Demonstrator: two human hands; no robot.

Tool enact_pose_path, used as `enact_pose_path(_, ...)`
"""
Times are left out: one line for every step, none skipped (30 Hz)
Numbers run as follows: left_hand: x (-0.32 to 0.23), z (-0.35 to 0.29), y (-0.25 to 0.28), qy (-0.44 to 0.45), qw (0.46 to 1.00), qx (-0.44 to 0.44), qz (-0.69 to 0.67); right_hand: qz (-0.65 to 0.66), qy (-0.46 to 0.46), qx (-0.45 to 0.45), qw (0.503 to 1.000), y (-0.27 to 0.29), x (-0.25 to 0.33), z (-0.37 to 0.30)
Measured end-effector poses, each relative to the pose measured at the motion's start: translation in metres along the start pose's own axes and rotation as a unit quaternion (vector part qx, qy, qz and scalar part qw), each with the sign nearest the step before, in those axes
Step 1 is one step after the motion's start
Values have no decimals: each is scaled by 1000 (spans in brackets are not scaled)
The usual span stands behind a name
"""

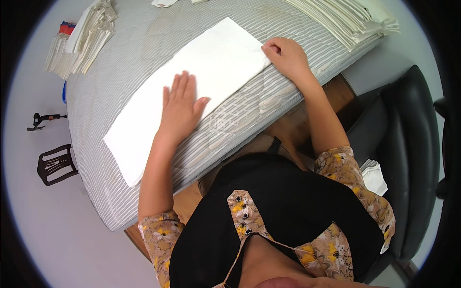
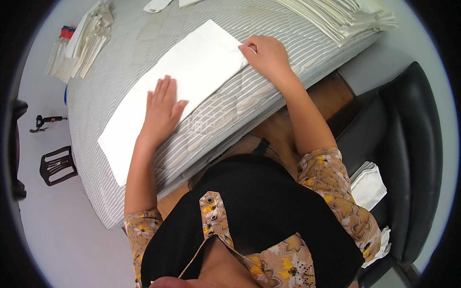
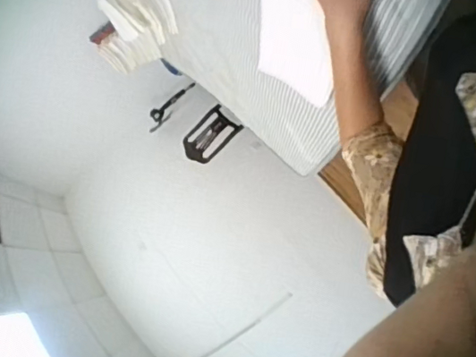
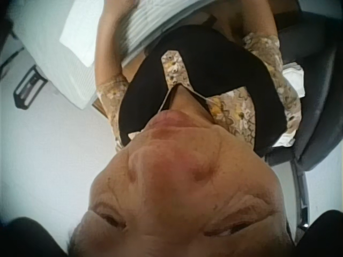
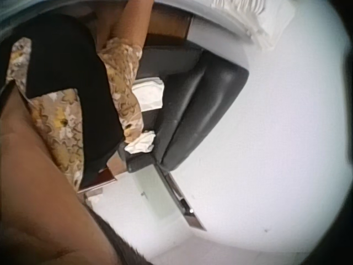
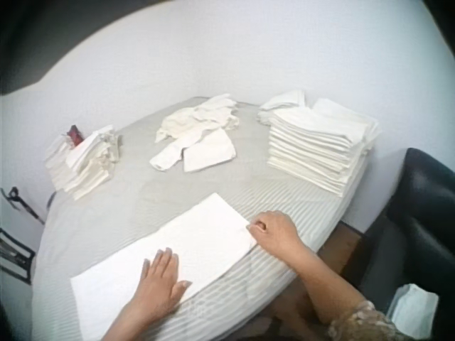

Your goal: The person folds white fabric pieces on a striped tablecloth, smoothing and aligning edges, then stacks them. The person repeats the folding process with additional pieces, maintaining consistent alignment and stacking the finished items.

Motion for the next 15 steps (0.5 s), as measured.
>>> enact_pose_path(-10,10,-1,-32,999,4,-3,6,16,-11,1000,0,0,-2)
enact_pose_path(-19,20,-3,-50,999,7,-21,8,17,-13,1000,-2,-2,-2)
enact_pose_path(-29,30,-4,-69,997,8,-39,37,-6,-10,999,-4,-4,-3)
enact_pose_path(-36,39,-4,-104,993,-19,-59,60,4,-21,998,-6,-5,-2)
enact_pose_path(-42,46,-5,-103,992,-21,-67,86,16,-36,995,-8,-4,-1)
enact_pose_path(-45,51,-6,-91,995,-15,-48,113,27,-51,992,-10,-4,0)
enact_pose_path(-48,55,-8,-84,996,-21,-31,87,30,-45,995,-12,-5,1)
enact_pose_path(-49,58,-9,-76,997,-22,-14,62,32,-38,997,-14,-5,2)
enact_pose_path(-49,58,-10,-80,996,-32,-11,37,34,-31,998,-17,-4,2)
enact_pose_path(-50,58,-11,-81,996,-36,-10,14,49,-34,998,-16,-4,2)
enact_pose_path(-48,57,-13,-76,997,-31,-4,-8,64,-38,997,-17,-2,0)
enact_pose_path(-48,56,-14,-81,996,-43,-3,-32,69,-30,997,-18,-2,-1)
enact_pose_path(-48,56,-15,-81,996,-47,1,-24,75,-26,997,-18,-2,-3)
enact_pose_path(-48,55,-16,-82,995,-51,4,-19,69,-11,997,-18,-2,-4)
enact_pose_path(-48,55,-16,-81,995,-55,7,-5,77,-5,997,-17,-2,-5)
Point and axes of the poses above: each hand's wrist, its own z-axis towards the middle knuckle, its own y-axis out of the back of the hand, x = y × z, the point moved 3 cm from there along z, towards the middle knuckle, and after that the axes turned 4 degrees about -y, right-handed, at the moved point
